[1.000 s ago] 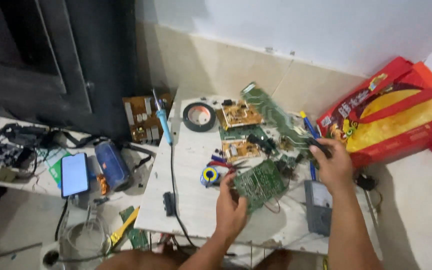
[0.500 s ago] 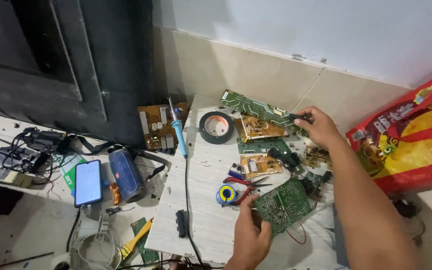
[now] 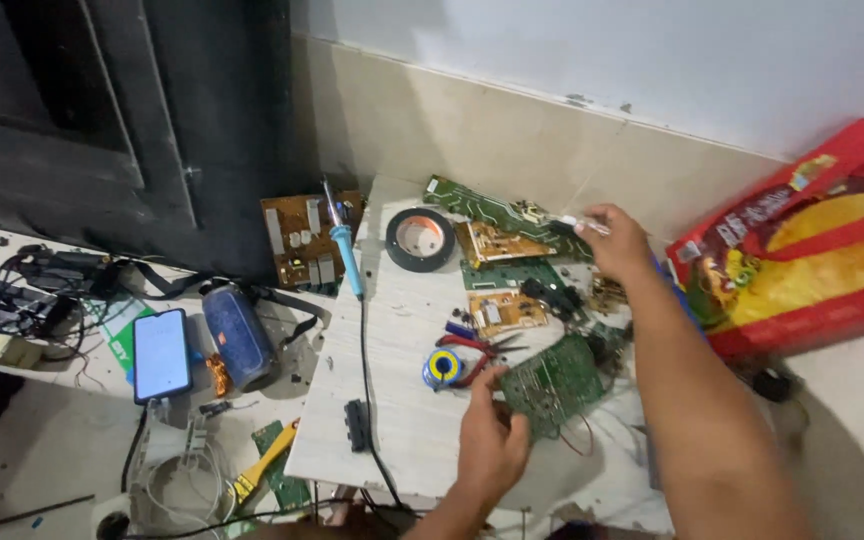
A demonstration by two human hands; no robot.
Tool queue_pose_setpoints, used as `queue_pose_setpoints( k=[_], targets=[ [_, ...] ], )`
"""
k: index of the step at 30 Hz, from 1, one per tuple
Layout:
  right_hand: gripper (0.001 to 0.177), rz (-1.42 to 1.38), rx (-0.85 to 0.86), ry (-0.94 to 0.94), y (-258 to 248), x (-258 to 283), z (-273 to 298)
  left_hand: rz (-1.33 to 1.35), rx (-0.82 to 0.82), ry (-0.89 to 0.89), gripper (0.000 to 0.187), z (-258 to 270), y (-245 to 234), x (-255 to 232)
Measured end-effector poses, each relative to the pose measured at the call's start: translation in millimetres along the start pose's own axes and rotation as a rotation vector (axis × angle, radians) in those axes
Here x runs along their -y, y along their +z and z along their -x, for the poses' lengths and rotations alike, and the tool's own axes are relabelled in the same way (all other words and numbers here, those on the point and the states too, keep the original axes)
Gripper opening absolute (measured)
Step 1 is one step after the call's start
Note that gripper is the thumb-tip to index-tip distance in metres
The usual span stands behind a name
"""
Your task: The person sits on the floor and uses a multimeter to test a green circuit board. They touch the probes to various points on the board, then pick up a different circuit board and place it on the table.
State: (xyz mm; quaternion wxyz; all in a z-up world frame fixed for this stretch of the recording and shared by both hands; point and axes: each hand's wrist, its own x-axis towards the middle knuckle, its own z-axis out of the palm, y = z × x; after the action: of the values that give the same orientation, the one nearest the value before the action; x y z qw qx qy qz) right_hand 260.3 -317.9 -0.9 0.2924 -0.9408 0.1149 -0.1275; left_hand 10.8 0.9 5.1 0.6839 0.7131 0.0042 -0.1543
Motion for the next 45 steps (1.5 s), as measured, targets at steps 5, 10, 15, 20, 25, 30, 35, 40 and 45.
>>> queue_pose_setpoints(
  k=[5, 10, 15, 20, 25, 30, 35, 40, 45],
  targets=[
    [0.027, 0.022, -0.232, -0.039, -72, 39, 116, 0.11, -0.073, 0.216, 0.063, -7, 13, 50],
    [0.019, -0.237, -0.311, -0.13, -92, 34, 255, 0.296, -0.073, 0.299, 0.063, 0, 4, 37],
    [0.017, -0.659, -0.398, 0.163, -62, 30, 363, 0.478, -0.13, 0.305, 0.062, -15, 7, 64],
    [0.029, -0.66, -0.186, 0.169, -22, 17, 390, 0.607, -0.08, 0.236, 0.062, 10, 11, 67],
    [0.037, -0.428, -0.056, 0.155, 4, 30, 385, 0.625, -0.073, 0.185, 0.059, 37, 11, 70],
    [0.045, -0.371, 0.069, 0.098, -30, 103, 395, 0.692, -0.101, 0.132, 0.063, 45, 9, 66],
    [0.069, -0.366, 0.238, 0.165, -45, 87, 392, 0.689, -0.093, 0.088, 0.066, 64, 10, 41],
    [0.082, -0.465, 0.308, 0.27, -61, 88, 390, 0.682, -0.143, -0.003, 0.069, 72, 12, 33],
    [0.061, -0.921, 0.116, 0.262, -24, 56, 372, 0.65, -0.137, -0.041, 0.072, 78, 6, 40]
  ],
)
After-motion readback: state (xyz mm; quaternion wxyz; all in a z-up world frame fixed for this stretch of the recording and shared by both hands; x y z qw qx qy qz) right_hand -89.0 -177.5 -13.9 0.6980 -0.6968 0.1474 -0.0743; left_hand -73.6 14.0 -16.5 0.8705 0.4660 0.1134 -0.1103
